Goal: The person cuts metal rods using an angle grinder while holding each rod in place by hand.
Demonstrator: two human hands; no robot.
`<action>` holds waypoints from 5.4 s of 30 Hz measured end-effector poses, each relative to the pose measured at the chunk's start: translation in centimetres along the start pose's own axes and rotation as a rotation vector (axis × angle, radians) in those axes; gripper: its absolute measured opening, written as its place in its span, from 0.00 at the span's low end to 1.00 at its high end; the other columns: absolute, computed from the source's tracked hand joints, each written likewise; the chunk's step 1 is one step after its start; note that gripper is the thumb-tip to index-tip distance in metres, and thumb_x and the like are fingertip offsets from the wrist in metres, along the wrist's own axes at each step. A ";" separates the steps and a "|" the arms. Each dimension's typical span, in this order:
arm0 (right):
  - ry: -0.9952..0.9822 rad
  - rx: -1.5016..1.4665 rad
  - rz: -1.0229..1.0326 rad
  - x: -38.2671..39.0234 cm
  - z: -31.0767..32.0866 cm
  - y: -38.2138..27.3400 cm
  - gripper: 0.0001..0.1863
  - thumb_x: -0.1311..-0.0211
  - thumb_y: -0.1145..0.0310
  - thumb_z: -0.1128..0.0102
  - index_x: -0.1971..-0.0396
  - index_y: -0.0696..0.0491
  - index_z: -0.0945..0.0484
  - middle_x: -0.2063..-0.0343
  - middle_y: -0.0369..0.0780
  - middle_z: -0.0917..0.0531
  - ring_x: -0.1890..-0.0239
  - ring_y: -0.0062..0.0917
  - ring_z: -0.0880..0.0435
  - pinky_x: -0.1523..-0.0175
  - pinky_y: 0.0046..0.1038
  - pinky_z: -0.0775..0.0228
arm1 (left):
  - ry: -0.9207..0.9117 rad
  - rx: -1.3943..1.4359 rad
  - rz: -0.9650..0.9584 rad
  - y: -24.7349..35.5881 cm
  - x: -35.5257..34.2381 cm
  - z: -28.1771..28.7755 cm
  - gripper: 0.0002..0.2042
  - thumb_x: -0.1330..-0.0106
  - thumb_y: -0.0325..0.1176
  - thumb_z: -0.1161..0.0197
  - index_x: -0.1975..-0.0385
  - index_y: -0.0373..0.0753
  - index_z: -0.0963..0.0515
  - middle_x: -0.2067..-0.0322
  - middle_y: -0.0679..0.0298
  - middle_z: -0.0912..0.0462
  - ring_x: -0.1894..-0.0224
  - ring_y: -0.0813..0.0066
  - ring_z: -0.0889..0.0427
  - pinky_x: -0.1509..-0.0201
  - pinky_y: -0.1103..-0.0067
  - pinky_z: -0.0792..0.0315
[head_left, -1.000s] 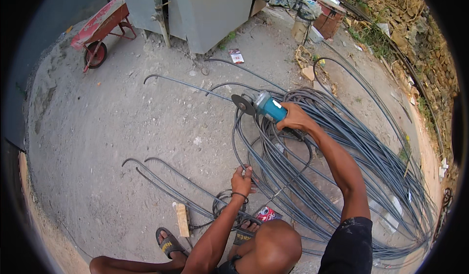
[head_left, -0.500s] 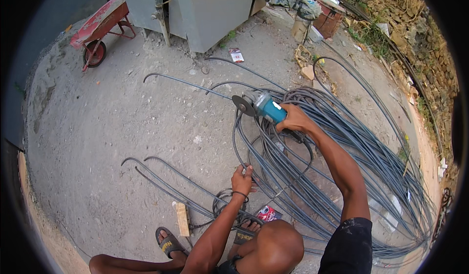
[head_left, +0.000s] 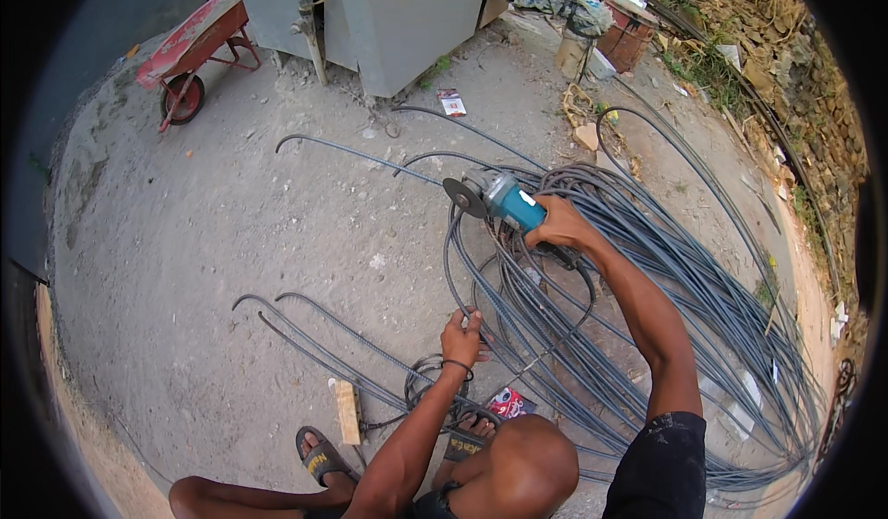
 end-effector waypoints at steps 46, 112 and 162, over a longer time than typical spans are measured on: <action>-0.035 -0.004 -0.052 -0.2 -0.8 0.2 0.33 0.74 0.60 0.25 0.61 0.61 0.17 0.71 0.45 0.15 0.67 0.35 0.17 0.58 0.33 0.26 | -0.004 0.001 0.021 0.1 0.3 0.0 0.19 0.25 0.44 0.41 0.42 0.40 0.27 0.74 0.54 0.13 0.80 0.65 0.13 0.82 0.71 0.19; -0.067 0.021 -0.067 -0.5 -1.0 0.5 0.32 0.73 0.62 0.24 0.60 0.60 0.17 0.73 0.42 0.17 0.70 0.32 0.19 0.61 0.32 0.28 | 0.015 0.003 0.024 0.3 0.5 0.3 0.16 0.25 0.44 0.41 0.46 0.42 0.24 0.75 0.57 0.13 0.80 0.67 0.13 0.82 0.73 0.20; -0.057 0.027 -0.097 -0.5 -1.0 0.6 0.31 0.75 0.59 0.24 0.62 0.59 0.16 0.70 0.44 0.15 0.67 0.35 0.16 0.58 0.34 0.26 | -0.010 -0.016 0.034 -0.3 0.0 0.1 0.18 0.24 0.44 0.42 0.43 0.41 0.27 0.75 0.55 0.14 0.81 0.66 0.15 0.81 0.70 0.19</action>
Point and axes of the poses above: each hand's wrist, its own x-axis away from the middle knuckle, its own z-axis out of the back of the hand, y = z × x, the point moved 9 cm from there along -x, towards the middle knuckle
